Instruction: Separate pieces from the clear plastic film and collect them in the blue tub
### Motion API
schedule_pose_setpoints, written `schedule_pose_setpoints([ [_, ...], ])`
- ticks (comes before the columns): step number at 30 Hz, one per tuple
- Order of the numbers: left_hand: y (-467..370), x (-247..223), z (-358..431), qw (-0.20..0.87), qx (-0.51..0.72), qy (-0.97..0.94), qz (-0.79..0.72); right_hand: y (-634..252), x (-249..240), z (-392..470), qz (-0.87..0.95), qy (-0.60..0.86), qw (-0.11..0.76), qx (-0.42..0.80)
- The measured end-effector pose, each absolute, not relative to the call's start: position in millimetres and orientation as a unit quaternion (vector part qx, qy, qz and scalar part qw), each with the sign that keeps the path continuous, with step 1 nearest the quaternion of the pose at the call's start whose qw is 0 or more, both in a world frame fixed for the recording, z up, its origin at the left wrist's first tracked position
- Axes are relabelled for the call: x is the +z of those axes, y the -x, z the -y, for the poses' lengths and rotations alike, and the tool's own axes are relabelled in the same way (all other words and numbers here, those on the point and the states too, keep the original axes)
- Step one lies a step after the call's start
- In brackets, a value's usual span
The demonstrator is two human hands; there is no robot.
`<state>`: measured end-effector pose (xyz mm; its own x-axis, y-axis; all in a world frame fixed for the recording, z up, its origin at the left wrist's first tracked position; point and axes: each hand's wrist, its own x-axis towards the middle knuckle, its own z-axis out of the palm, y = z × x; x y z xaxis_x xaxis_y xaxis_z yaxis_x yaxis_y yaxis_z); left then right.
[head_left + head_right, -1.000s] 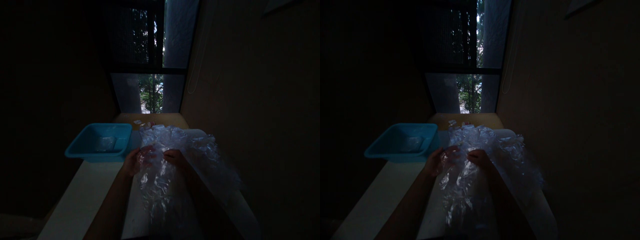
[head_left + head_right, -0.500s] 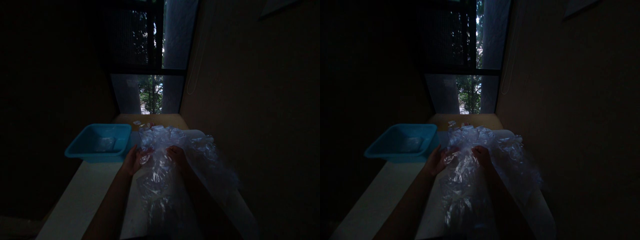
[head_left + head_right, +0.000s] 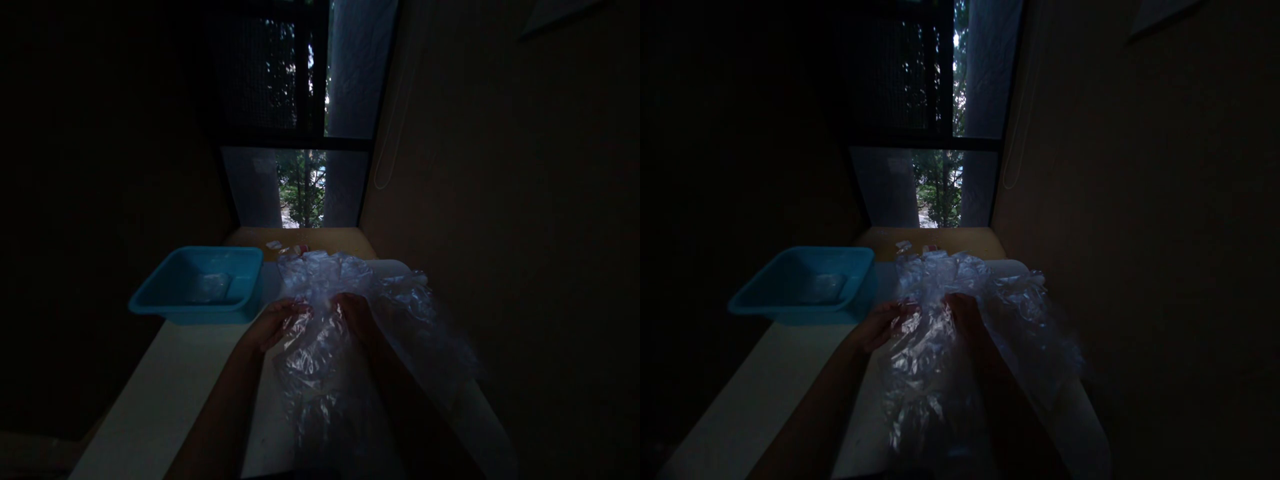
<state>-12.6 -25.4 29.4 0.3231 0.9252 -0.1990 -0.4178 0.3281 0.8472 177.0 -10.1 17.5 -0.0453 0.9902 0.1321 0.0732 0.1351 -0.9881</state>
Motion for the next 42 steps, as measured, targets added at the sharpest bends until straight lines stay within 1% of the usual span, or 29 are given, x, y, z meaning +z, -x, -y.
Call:
schedule_pose_setpoints([
  [5,15.7,23.0,23.4,0.737,0.448,-0.365,-0.35,-176.4,21.1,10.5,0.622,0.488,0.47,0.392],
  [9,16.1,21.9,23.0,0.745,0.466,-0.338,-0.336,-176.8,21.1,11.0,0.617,0.493,0.481,0.38],
  [13,16.1,23.2,24.5,0.75,0.452,-0.358,-0.324,-177.6,19.2,9.8,0.607,0.498,0.495,0.373],
  [21,15.0,22.6,24.7,0.728,0.447,-0.396,-0.337,-176.0,24.5,12.7,0.556,0.512,0.52,0.398],
  [34,15.0,18.7,17.8,0.676,0.495,-0.354,-0.415,-179.6,24.1,16.3,0.61,0.44,0.461,0.47],
  [42,10.5,28.2,24.2,0.665,0.501,-0.338,-0.44,-179.3,27.6,16.5,0.596,0.45,0.479,0.462],
])
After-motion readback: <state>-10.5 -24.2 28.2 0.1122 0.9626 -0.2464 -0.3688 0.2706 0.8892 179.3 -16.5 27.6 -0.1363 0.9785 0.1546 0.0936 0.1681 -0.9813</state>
